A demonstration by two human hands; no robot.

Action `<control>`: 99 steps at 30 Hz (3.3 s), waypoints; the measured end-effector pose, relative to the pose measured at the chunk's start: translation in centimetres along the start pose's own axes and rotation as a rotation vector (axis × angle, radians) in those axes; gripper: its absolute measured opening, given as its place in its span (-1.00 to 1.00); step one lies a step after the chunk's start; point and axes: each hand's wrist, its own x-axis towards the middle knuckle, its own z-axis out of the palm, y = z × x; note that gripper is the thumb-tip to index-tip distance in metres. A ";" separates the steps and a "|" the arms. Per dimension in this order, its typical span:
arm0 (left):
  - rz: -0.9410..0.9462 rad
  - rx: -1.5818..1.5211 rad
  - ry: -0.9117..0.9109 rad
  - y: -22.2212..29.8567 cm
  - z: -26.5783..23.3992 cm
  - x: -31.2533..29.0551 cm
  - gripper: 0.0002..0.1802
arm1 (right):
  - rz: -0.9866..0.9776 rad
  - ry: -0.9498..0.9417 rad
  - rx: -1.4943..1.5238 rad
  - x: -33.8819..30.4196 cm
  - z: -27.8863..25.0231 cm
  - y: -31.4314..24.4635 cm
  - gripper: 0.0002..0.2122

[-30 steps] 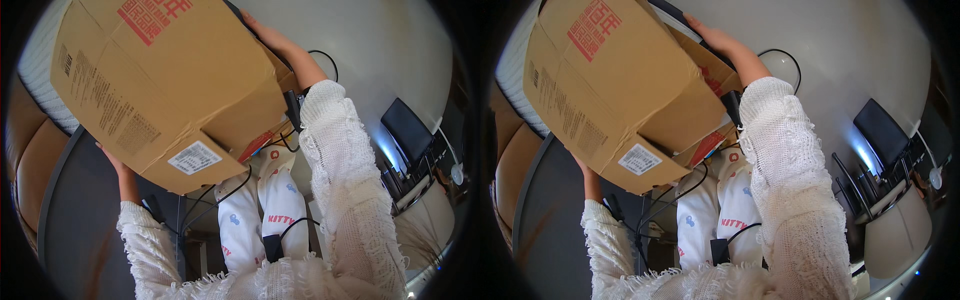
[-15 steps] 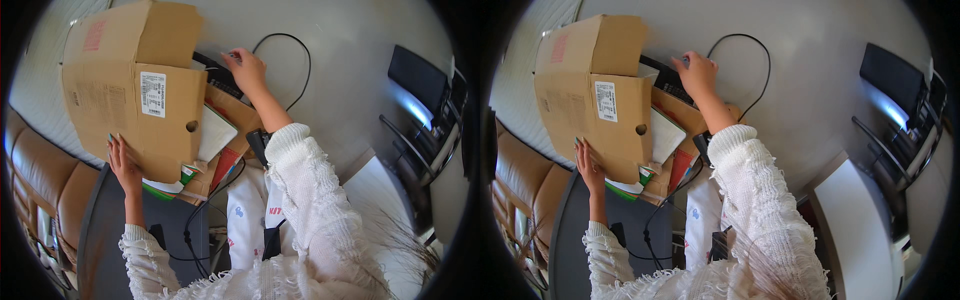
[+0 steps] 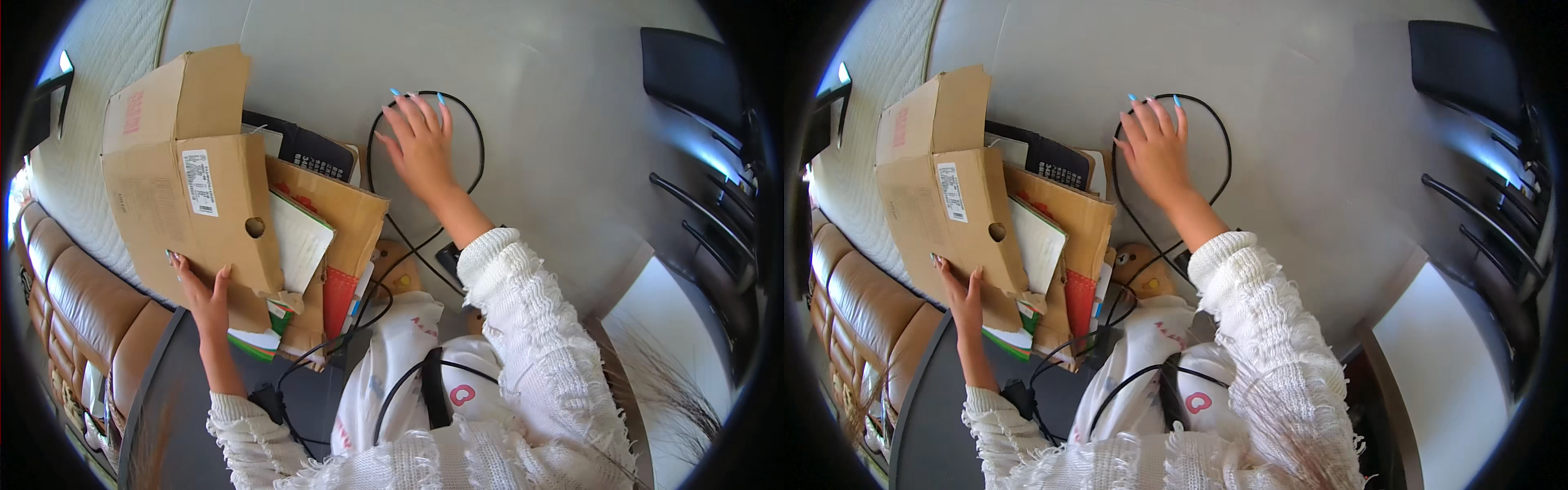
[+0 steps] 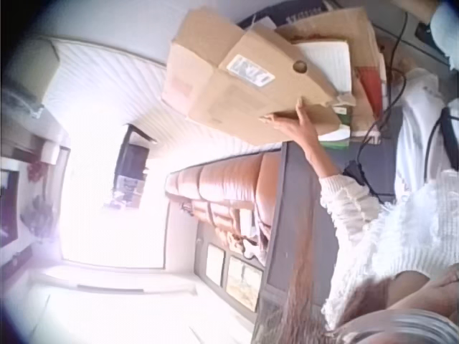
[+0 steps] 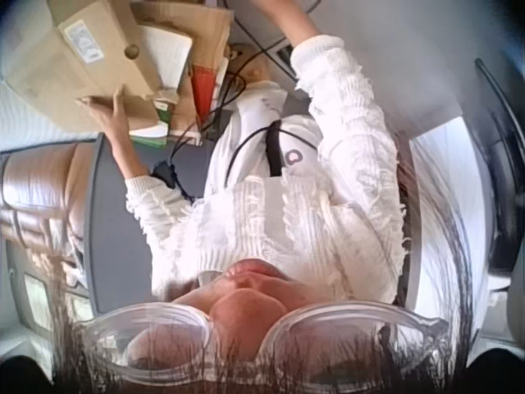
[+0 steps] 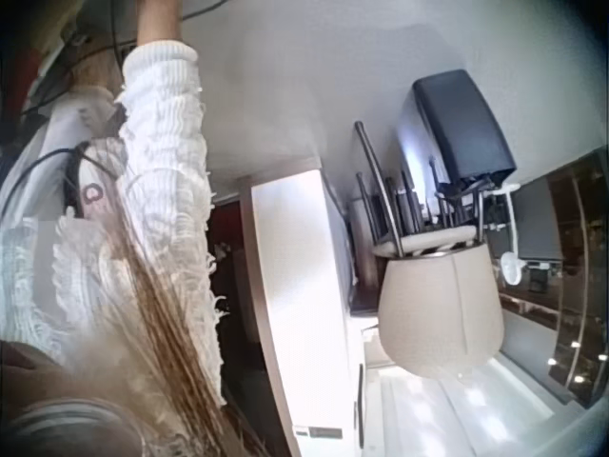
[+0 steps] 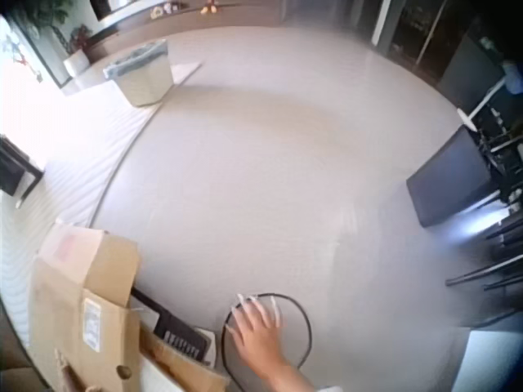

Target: Tidying up items on a nightstand and smoothing the bedsheet in a bedroom.

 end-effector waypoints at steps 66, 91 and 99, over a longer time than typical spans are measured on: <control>-0.182 -0.325 0.140 9.6 -3.1 -9.0 -0.88 | 0.838 -0.919 1.438 -6.6 5.1 -0.1 -0.87; -0.107 -0.310 0.296 9.3 -2.1 -9.5 -0.80 | 0.650 -0.812 0.975 -3.1 7.3 -1.3 -0.88; -0.118 -0.204 0.345 9.2 -2.0 -9.7 -0.81 | 0.529 -0.794 0.824 -2.9 6.7 -1.6 -0.81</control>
